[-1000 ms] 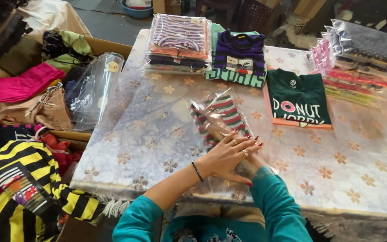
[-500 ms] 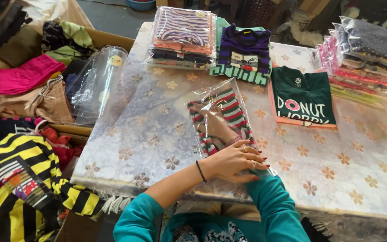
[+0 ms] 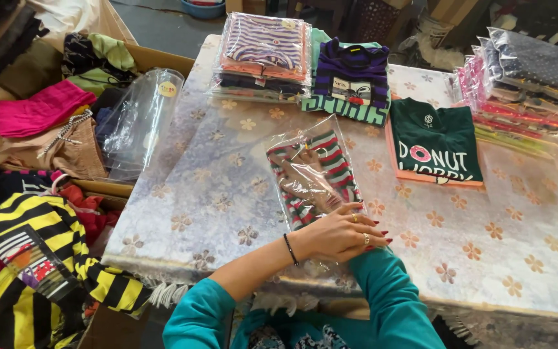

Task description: The person folds various t-shirts and places them into clear plastic bags on a table. They seal the bags and stack the packaged items on the table.

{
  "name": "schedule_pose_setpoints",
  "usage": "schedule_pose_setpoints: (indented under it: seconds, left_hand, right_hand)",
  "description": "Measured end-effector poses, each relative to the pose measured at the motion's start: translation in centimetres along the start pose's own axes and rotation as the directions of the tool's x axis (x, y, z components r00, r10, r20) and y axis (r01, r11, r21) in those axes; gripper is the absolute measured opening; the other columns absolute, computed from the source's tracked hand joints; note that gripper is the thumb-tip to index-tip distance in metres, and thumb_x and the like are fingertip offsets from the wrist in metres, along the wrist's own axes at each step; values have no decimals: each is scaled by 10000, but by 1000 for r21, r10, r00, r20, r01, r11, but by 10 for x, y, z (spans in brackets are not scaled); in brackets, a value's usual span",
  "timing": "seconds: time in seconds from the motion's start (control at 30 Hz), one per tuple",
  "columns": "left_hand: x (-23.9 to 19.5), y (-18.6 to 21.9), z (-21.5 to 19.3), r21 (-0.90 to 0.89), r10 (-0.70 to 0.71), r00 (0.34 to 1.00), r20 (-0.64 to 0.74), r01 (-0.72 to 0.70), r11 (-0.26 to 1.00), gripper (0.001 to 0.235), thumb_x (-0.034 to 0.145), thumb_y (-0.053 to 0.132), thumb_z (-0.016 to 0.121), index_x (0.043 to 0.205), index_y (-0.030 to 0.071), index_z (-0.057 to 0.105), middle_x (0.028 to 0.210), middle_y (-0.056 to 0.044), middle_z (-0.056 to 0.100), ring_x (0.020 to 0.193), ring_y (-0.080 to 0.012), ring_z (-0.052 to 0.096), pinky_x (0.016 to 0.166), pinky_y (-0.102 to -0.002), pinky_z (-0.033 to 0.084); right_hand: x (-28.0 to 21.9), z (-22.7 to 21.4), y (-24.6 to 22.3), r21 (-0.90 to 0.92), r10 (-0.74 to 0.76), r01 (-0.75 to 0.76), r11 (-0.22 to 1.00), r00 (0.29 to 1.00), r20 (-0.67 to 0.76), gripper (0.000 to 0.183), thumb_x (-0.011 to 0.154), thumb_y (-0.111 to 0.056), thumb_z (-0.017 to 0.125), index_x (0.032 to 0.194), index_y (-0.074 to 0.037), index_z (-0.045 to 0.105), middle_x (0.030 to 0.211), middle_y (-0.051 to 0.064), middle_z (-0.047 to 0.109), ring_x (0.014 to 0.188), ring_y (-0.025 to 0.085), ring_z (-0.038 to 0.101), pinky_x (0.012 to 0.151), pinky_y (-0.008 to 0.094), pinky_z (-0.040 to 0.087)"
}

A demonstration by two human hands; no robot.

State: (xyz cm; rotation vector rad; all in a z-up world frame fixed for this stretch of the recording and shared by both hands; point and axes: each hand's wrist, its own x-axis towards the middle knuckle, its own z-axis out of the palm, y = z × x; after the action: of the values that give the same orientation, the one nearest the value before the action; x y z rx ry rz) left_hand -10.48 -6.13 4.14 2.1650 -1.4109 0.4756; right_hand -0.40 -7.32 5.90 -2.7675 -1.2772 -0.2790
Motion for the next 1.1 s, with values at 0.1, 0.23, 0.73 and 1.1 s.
schedule_pose_setpoints:
  seconds: [0.1,0.23,0.73,1.1]
  left_hand:
    - [2,1,-2,-96,31,999,-25,-34,995,398,1061,315,508,1451,300,589,1411,8,666,1346,-196,590,1315,-551,251]
    - [5,9,-2,-44,27,999,-23,-28,999,402,1036,279,521,1426,311,610,1379,19,681,1337,-192,602,1311,-552,233]
    - [5,20,6,138,-58,996,-74,68,988,434,1069,344,508,1495,290,567,1505,-32,559,1433,-237,480,1243,-602,161]
    - [8,37,-9,243,-54,992,-113,80,967,837,896,704,572,1573,230,438,1578,-131,475,1498,-310,400,1302,-570,139]
  right_hand:
    - [9,24,9,13,-51,52,999,996,-69,625,953,-350,509,1561,-217,445,1605,143,414,1435,358,398,1182,577,237]
    - [15,43,24,14,-79,82,997,987,-142,640,945,-311,480,1572,-190,447,1630,106,425,1441,316,417,1197,581,222]
    - [-30,13,30,68,64,-58,996,995,-78,696,955,-579,419,1526,-187,488,1549,178,412,1461,408,319,1126,688,181]
    - [-56,-11,55,132,138,-125,983,985,-99,849,918,-710,470,1591,-215,321,1604,216,357,1499,393,271,1197,593,117]
